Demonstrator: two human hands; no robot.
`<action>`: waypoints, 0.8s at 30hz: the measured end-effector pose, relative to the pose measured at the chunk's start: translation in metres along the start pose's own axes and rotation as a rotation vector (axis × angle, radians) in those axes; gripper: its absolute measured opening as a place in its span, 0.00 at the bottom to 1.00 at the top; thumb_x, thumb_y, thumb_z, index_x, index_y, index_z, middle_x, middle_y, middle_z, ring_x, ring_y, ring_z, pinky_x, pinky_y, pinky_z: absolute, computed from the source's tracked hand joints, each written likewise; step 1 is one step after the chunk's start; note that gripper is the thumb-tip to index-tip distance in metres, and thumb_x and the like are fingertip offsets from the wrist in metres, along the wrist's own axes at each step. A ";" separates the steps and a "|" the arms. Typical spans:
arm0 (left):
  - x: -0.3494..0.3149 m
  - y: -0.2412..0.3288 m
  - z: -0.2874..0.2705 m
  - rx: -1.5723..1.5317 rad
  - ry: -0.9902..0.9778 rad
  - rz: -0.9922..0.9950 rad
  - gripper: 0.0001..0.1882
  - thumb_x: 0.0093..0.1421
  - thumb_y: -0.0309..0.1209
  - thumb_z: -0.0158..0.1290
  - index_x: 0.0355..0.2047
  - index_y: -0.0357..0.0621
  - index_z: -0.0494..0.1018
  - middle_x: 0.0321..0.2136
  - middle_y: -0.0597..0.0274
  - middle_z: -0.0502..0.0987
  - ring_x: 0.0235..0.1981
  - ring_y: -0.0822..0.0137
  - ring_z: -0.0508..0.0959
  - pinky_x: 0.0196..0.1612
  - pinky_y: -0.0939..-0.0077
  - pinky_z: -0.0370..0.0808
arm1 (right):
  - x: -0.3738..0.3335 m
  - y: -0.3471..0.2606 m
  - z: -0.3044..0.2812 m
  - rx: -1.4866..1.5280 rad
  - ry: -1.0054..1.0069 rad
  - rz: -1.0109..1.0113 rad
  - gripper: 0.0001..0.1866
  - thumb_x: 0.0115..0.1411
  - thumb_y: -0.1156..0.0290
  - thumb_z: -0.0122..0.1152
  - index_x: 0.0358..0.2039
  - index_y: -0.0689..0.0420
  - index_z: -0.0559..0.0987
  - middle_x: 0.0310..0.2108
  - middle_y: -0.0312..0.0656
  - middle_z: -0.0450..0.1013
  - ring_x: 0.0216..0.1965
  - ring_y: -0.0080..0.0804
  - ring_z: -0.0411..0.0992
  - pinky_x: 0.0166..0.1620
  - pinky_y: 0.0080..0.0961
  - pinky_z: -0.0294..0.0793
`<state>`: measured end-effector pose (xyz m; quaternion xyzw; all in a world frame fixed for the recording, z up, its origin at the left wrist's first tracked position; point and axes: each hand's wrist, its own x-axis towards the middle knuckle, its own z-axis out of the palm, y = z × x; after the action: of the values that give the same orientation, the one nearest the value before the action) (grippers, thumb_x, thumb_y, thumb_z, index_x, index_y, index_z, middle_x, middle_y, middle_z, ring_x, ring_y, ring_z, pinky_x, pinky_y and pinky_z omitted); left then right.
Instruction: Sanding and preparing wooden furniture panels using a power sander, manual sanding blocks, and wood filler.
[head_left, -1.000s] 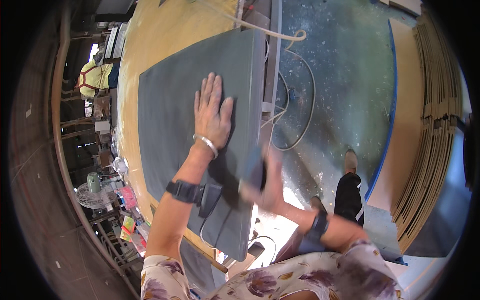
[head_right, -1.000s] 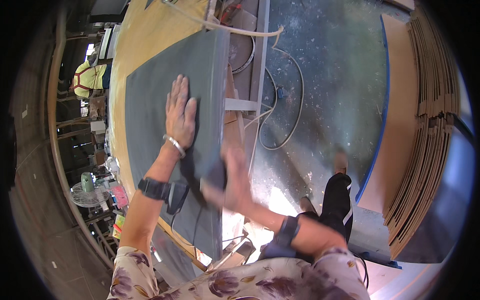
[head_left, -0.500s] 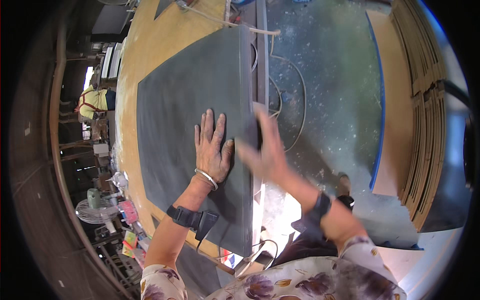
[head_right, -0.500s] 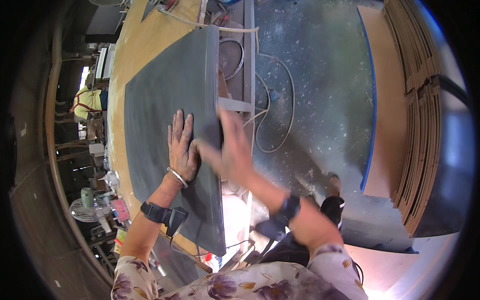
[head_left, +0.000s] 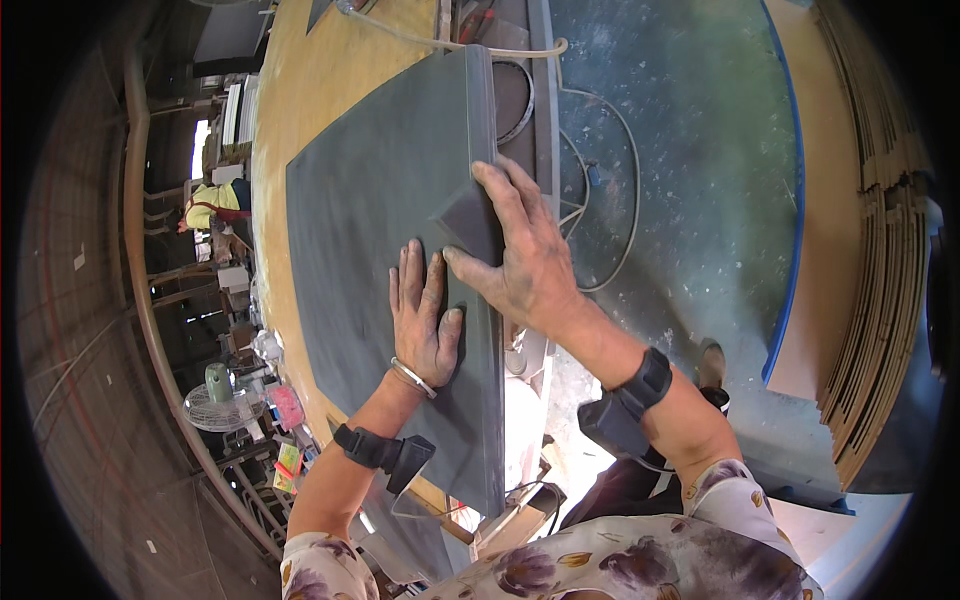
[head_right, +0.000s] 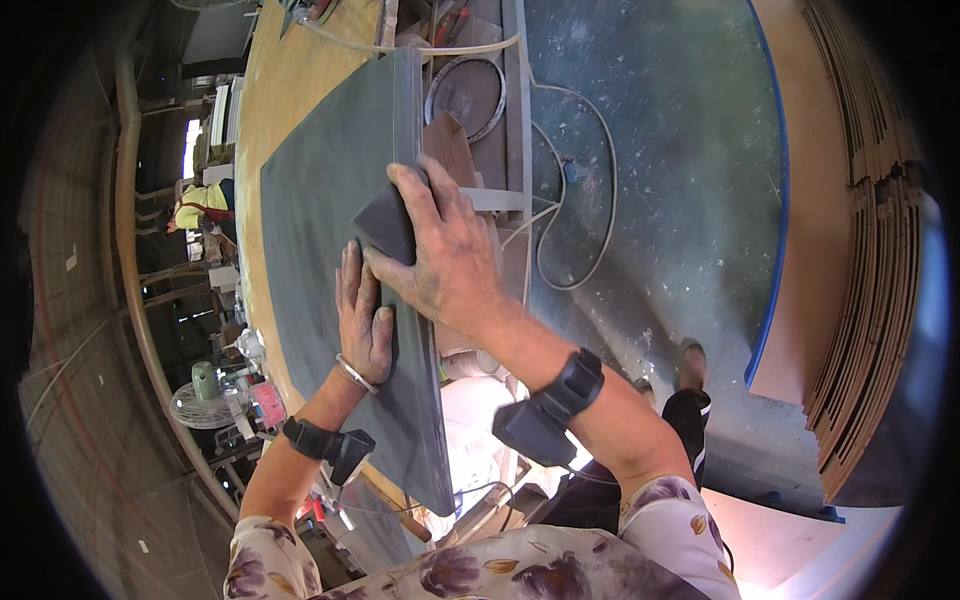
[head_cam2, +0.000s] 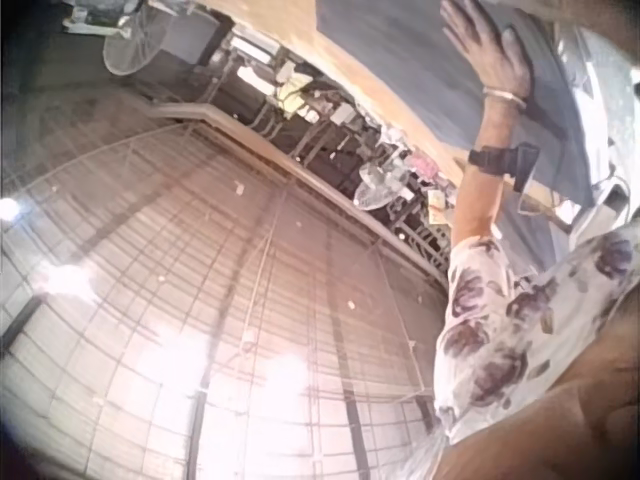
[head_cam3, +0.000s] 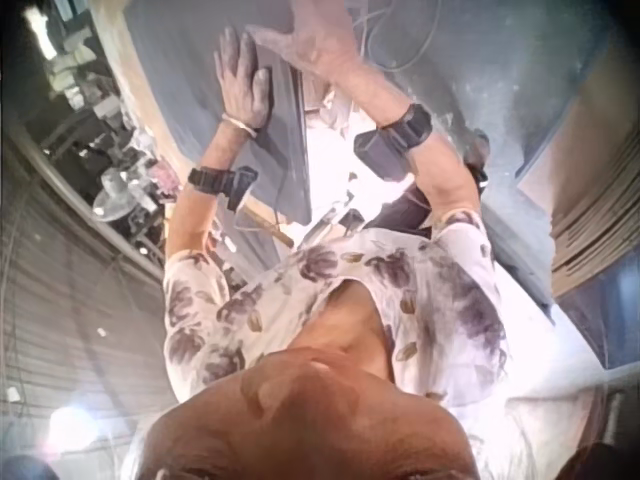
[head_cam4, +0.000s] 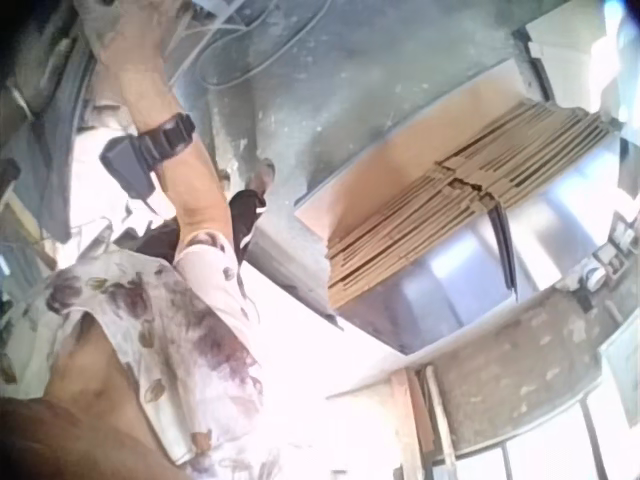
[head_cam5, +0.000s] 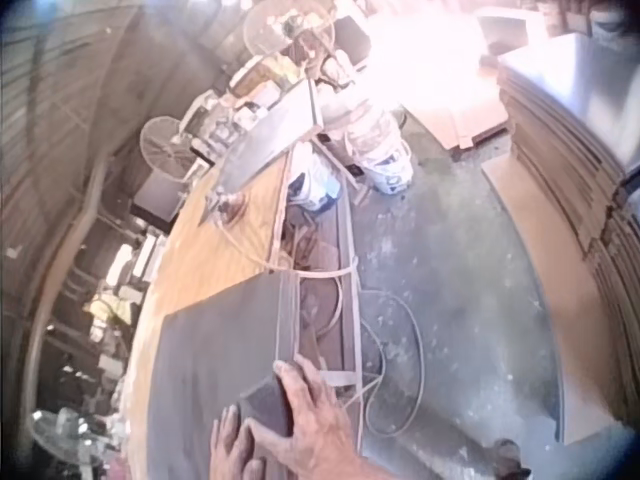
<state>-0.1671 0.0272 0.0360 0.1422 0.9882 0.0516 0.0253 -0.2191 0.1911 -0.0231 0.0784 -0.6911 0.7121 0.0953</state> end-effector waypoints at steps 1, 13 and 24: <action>0.000 0.001 0.000 0.011 -0.022 -0.020 0.33 0.62 0.46 0.34 0.63 0.40 0.50 0.64 0.42 0.45 0.65 0.45 0.46 0.63 0.49 0.39 | 0.000 0.001 0.000 0.013 0.005 -0.006 0.41 0.44 0.63 0.68 0.57 0.55 0.59 0.56 0.56 0.57 0.53 0.55 0.62 0.52 0.42 0.65; -0.001 -0.002 0.000 -0.003 -0.001 0.007 0.33 0.62 0.45 0.36 0.63 0.40 0.50 0.64 0.42 0.45 0.65 0.44 0.46 0.63 0.49 0.40 | 0.008 0.013 -0.003 0.164 -0.029 -0.026 0.44 0.40 0.63 0.71 0.56 0.61 0.61 0.59 0.63 0.53 0.56 0.58 0.60 0.54 0.43 0.65; -0.002 -0.005 0.002 0.001 -0.012 0.021 0.32 0.63 0.46 0.34 0.63 0.41 0.50 0.63 0.40 0.45 0.64 0.43 0.47 0.63 0.48 0.40 | -0.002 0.008 -0.006 0.154 -0.040 -0.054 0.44 0.41 0.61 0.70 0.57 0.58 0.61 0.58 0.61 0.54 0.53 0.57 0.62 0.53 0.42 0.64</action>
<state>-0.1665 0.0224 0.0336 0.1530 0.9865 0.0503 0.0307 -0.2186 0.1970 -0.0311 0.1185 -0.6337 0.7586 0.0943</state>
